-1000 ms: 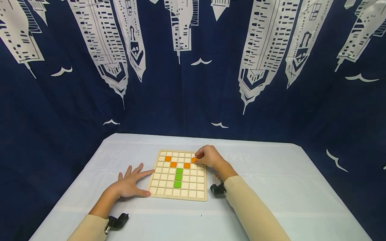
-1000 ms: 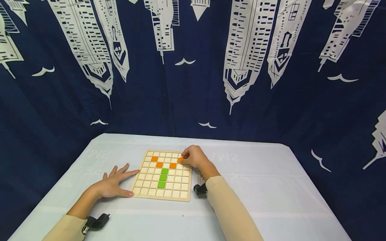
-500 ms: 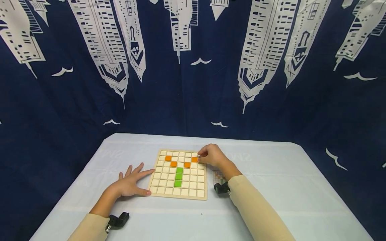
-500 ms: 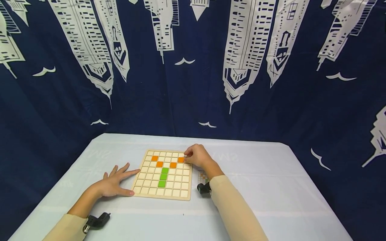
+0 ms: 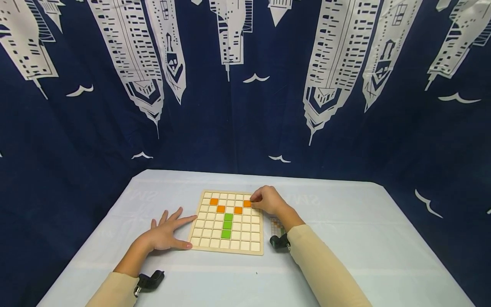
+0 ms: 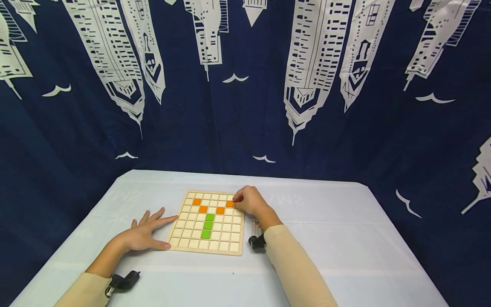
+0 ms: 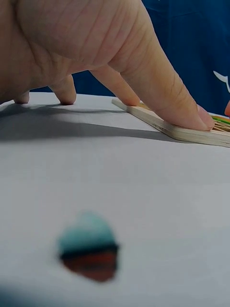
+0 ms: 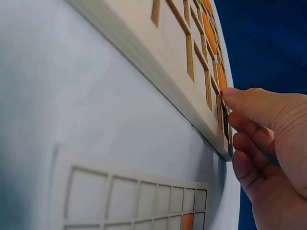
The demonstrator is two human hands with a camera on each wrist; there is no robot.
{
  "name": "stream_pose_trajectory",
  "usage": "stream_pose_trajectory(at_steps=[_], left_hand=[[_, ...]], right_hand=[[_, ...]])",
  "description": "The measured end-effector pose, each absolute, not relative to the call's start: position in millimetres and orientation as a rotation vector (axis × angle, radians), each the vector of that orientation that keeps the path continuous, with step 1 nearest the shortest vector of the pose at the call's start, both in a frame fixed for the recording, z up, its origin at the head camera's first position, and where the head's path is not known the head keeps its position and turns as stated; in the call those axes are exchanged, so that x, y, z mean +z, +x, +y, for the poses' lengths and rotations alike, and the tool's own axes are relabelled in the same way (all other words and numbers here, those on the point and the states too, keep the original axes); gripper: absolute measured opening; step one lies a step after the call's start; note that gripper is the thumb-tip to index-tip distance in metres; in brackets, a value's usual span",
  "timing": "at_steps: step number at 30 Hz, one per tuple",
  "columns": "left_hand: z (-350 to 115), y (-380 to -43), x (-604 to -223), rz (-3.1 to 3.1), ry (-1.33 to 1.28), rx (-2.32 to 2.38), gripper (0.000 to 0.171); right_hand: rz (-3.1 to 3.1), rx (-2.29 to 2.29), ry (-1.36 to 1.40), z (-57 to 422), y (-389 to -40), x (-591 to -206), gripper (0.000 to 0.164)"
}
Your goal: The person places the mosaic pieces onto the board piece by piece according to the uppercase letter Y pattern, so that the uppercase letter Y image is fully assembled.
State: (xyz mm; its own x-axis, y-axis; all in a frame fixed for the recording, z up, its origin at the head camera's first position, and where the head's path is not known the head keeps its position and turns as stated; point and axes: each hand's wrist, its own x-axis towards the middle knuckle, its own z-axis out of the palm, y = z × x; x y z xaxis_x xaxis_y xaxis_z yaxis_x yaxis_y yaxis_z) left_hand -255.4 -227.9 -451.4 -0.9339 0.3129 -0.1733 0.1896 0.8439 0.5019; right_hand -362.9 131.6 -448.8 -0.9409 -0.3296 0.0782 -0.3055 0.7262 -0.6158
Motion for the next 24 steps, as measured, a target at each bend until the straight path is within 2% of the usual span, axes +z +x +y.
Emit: stream_pose_trajectory(at_steps=[12, 19, 24], left_hand=[[-226, -258, -449, 2.758, 0.377, 0.698, 0.099], [-228, -264, -440, 2.804, 0.398, 0.636, 0.093], [-235, -280, -437, 2.879, 0.446, 0.663, 0.084]], right_hand=[[2.904, -1.062, -0.480, 141, -362, -448, 0.017], [2.978, -1.103, -0.531, 173, -357, -441, 0.020], [3.054, -1.110, -0.548, 205, -353, -437, 0.022]])
